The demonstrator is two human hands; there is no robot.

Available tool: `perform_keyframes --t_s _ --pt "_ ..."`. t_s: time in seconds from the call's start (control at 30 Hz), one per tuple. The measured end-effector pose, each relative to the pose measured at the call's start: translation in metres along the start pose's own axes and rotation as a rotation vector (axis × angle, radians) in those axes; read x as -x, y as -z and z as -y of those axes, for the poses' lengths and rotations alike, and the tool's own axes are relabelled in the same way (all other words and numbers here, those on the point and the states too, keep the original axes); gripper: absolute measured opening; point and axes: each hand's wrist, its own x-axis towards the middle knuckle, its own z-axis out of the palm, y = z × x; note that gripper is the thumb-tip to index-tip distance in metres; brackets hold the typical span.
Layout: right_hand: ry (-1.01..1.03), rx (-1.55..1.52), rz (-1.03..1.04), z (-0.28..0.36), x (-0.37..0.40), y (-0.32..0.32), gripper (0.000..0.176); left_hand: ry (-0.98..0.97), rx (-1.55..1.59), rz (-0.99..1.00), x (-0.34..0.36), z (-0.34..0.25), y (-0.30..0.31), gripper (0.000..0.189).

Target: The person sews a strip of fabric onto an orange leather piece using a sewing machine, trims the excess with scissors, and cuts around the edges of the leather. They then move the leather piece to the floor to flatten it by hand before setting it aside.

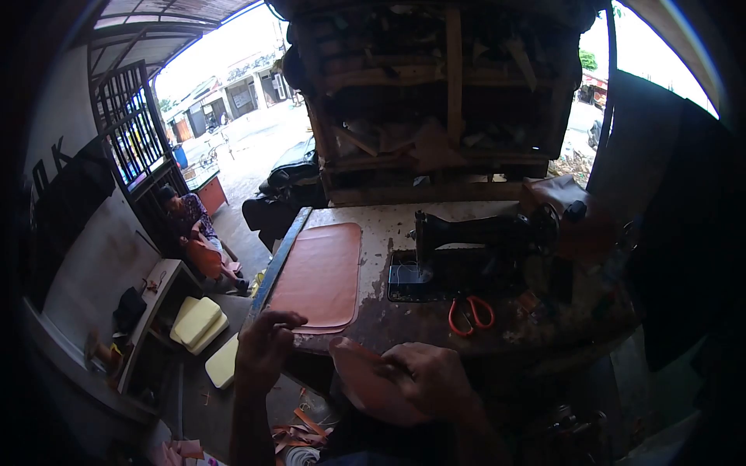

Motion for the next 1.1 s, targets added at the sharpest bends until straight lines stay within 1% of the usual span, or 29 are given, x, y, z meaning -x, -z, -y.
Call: perform_keyframes --t_s 0.03,0.07,0.1,0.17,0.2,0.27,0.3,0.37,0.4,0.43,0.57,0.63,0.7,0.83,0.87,0.9,0.93,0.97,1.03,1.07,1.1 --pt "0.072 0.054 0.022 0.006 -0.003 -0.002 0.013 -0.116 -0.145 0.164 -0.003 -0.008 -0.007 0.050" --pt "0.070 0.052 0.025 0.008 -0.005 -0.003 0.013 -0.058 -0.170 0.370 -0.006 -0.017 -0.010 0.073" --pt "0.085 0.069 0.034 0.010 -0.007 -0.004 0.013 -0.123 -0.199 0.357 -0.007 -0.021 -0.021 0.064" --pt "0.104 0.096 0.034 0.012 -0.010 0.000 0.013 0.257 -0.215 0.423 -0.009 -0.008 -0.018 0.041" --pt "0.092 0.104 0.038 0.012 -0.010 0.003 0.013 0.248 -0.213 0.428 -0.007 -0.005 -0.017 0.041" --pt "0.069 0.113 0.033 0.006 -0.007 0.010 0.013 0.199 -0.039 0.124 -0.005 -0.001 -0.013 0.018" --pt "0.034 0.063 0.018 -0.002 -0.005 0.016 0.013 0.198 -0.037 0.130 -0.006 -0.001 -0.006 0.018" --pt "0.003 0.013 0.011 -0.011 0.001 0.025 0.013 0.222 0.065 -0.011 -0.007 0.001 0.012 0.018" --pt "-0.102 -0.041 0.007 -0.012 0.005 0.028 0.014 0.223 0.059 -0.046 -0.006 0.007 0.019 0.019" --pt "-0.209 -0.095 0.003 -0.012 0.007 0.028 0.015 0.225 0.058 -0.052 -0.005 0.011 0.022 0.019" --pt "-0.189 -0.138 0.007 -0.021 0.006 0.017 0.016 0.252 0.100 -0.051 -0.003 0.014 0.027 0.019" --pt "-0.239 -0.303 -0.056 -0.023 0.000 0.015 0.017 0.259 0.112 -0.032 -0.002 0.010 0.028 0.019" --pt "-0.215 -0.306 -0.077 -0.020 -0.006 0.015 0.018 0.200 -0.024 -0.047 -0.001 0.002 0.028 0.020" --pt "-0.179 -0.340 -0.082 -0.015 -0.008 0.013 0.019 0.258 0.002 -0.075 0.008 0.003 0.035 0.022" --pt "-0.185 -0.341 -0.079 -0.009 -0.006 0.012 0.019 0.230 -0.013 -0.080 0.014 0.001 0.036 0.023" --pt "-0.157 -0.339 -0.080 -0.001 -0.003 0.010 0.020 0.202 -0.027 -0.085 0.021 -0.003 0.036 0.024" --pt "-0.128 -0.337 -0.082 0.007 0.001 0.007 0.021 0.142 -0.132 -0.066 0.028 -0.013 0.033 0.026" --pt "-0.134 -0.336 -0.078 0.013 0.005 0.002 0.021 0.149 -0.130 -0.066 0.037 -0.019 0.031 0.026" --pt "0.145 -0.246 0.087 0.024 0.018 -0.012 0.022 -0.085 -0.401 0.037 0.053 -0.028 0.027 0.031" --pt "0.129 -0.271 0.183 0.031 0.023 -0.015 0.021 -0.077 -0.399 0.034 0.061 -0.030 0.027 0.031" --pt "0.129 -0.275 0.193 0.031 0.028 -0.018 0.021 -0.070 -0.434 0.126 0.069 -0.033 0.029 0.033"
